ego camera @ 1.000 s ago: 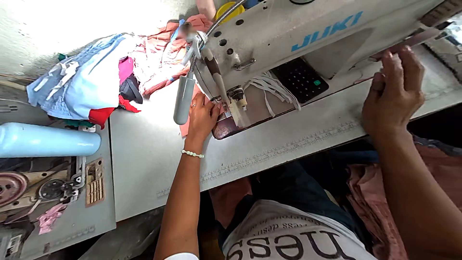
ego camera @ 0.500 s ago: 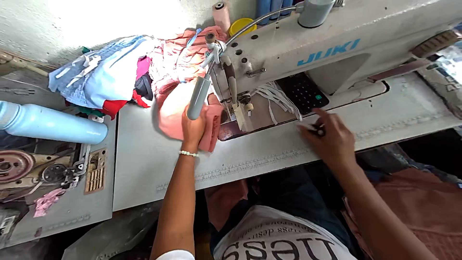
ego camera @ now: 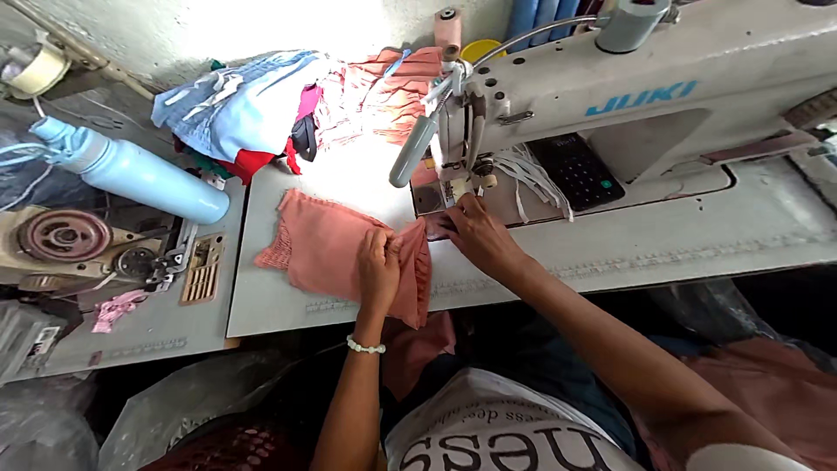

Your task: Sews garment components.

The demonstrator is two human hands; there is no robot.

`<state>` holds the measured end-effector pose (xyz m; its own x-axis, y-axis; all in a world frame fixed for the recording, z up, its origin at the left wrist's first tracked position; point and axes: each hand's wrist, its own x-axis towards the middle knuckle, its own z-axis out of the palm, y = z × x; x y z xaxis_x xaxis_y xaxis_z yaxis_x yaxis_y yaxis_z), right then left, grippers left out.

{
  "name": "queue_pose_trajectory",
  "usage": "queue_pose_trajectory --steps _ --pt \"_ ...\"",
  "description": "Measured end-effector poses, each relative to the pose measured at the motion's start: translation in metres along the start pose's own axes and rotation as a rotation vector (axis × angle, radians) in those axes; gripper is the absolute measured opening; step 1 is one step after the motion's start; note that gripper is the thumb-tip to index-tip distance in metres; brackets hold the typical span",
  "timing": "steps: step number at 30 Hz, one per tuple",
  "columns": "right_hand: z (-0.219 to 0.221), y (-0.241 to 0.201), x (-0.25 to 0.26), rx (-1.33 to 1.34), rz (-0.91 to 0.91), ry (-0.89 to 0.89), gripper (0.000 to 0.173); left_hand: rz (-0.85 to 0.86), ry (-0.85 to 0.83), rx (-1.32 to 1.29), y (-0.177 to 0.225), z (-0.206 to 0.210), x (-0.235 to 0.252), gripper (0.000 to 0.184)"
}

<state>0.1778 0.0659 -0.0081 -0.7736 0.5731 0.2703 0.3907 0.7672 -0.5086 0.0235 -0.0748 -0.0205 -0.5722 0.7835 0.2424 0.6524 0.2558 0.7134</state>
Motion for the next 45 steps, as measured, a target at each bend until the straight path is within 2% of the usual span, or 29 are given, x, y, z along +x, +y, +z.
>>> queue_pose_trajectory --steps 2,5,7,9,10,12,13,14,17,18,20,22,25,27,29,32,35,37,39,42,44,45 --pt "0.000 -0.009 0.005 -0.170 0.026 -0.033 0.017 0.000 0.009 -0.040 0.002 0.003 -0.002 0.019" --pt "-0.007 -0.031 0.013 -0.335 0.149 -0.234 0.018 -0.001 -0.003 -0.085 0.008 0.007 -0.007 0.019" --pt "-0.011 -0.040 0.018 -0.353 0.172 -0.331 0.019 0.011 0.000 -0.098 0.010 0.009 -0.010 0.019" --pt "-0.012 -0.039 0.018 -0.314 0.148 -0.306 0.021 0.013 -0.009 -0.093 0.012 0.010 -0.013 0.020" --pt "-0.012 -0.036 0.015 -0.280 0.127 -0.251 0.029 0.013 -0.015 -0.084 0.011 0.009 -0.014 0.022" --pt "-0.012 -0.027 0.007 -0.233 0.120 -0.173 0.061 0.014 -0.029 -0.064 0.011 0.009 -0.015 0.024" --pt "-0.013 -0.024 0.000 -0.208 0.139 -0.161 0.066 0.012 -0.031 -0.063 0.011 0.009 -0.016 0.024" --pt "-0.011 -0.021 -0.007 -0.186 0.148 -0.145 0.061 0.008 -0.029 -0.067 0.012 0.008 -0.016 0.023" --pt "0.003 -0.008 -0.027 -0.231 0.078 -0.009 0.018 -0.012 -0.024 -0.091 0.011 0.008 -0.016 0.022" --pt "0.007 -0.003 -0.030 -0.270 0.026 0.045 0.011 -0.013 -0.021 -0.095 0.011 0.009 -0.016 0.022" --pt "0.009 0.007 -0.031 -0.292 -0.054 0.118 0.011 0.000 -0.006 -0.101 0.009 0.010 -0.017 0.022" --pt "0.006 0.010 -0.027 -0.272 -0.060 0.141 0.015 0.008 0.006 -0.109 0.008 0.011 -0.017 0.022" --pt "0.001 0.002 -0.020 -0.237 0.011 0.081 0.026 0.004 0.014 -0.115 0.009 0.011 -0.017 0.021" --pt "0.003 -0.002 -0.015 -0.243 0.039 0.043 0.024 0.001 0.011 -0.110 0.009 0.010 -0.017 0.021" --pt "0.007 -0.007 -0.009 -0.263 0.056 0.019 0.030 -0.006 0.009 -0.101 0.010 0.010 -0.017 0.021" --pt "0.014 -0.013 -0.003 -0.273 0.066 -0.015 0.025 -0.001 -0.012 -0.088 0.013 0.012 -0.020 0.023" --pt "0.011 -0.017 -0.003 -0.248 0.131 -0.120 0.026 0.065 -0.107 -0.081 0.018 0.006 -0.032 0.025" --pt "0.007 -0.011 -0.006 -0.223 0.136 -0.081 0.026 0.096 -0.072 -0.064 0.018 -0.011 -0.040 0.027" --pt "-0.002 -0.003 -0.010 -0.177 0.161 -0.030 0.030 -0.019 0.067 0.020 0.006 -0.043 -0.039 0.031" --pt "-0.012 -0.002 -0.017 -0.095 0.207 0.045 0.042 -0.326 0.353 0.195 -0.037 -0.089 -0.023 0.051" --pt "-0.015 -0.015 -0.019 0.001 0.172 0.065 0.035 -0.549 0.427 0.304 -0.063 -0.103 -0.008 0.064" --pt "-0.014 -0.024 -0.018 0.053 0.121 0.074 0.026 -0.614 0.416 0.341 -0.069 -0.105 -0.002 0.061"
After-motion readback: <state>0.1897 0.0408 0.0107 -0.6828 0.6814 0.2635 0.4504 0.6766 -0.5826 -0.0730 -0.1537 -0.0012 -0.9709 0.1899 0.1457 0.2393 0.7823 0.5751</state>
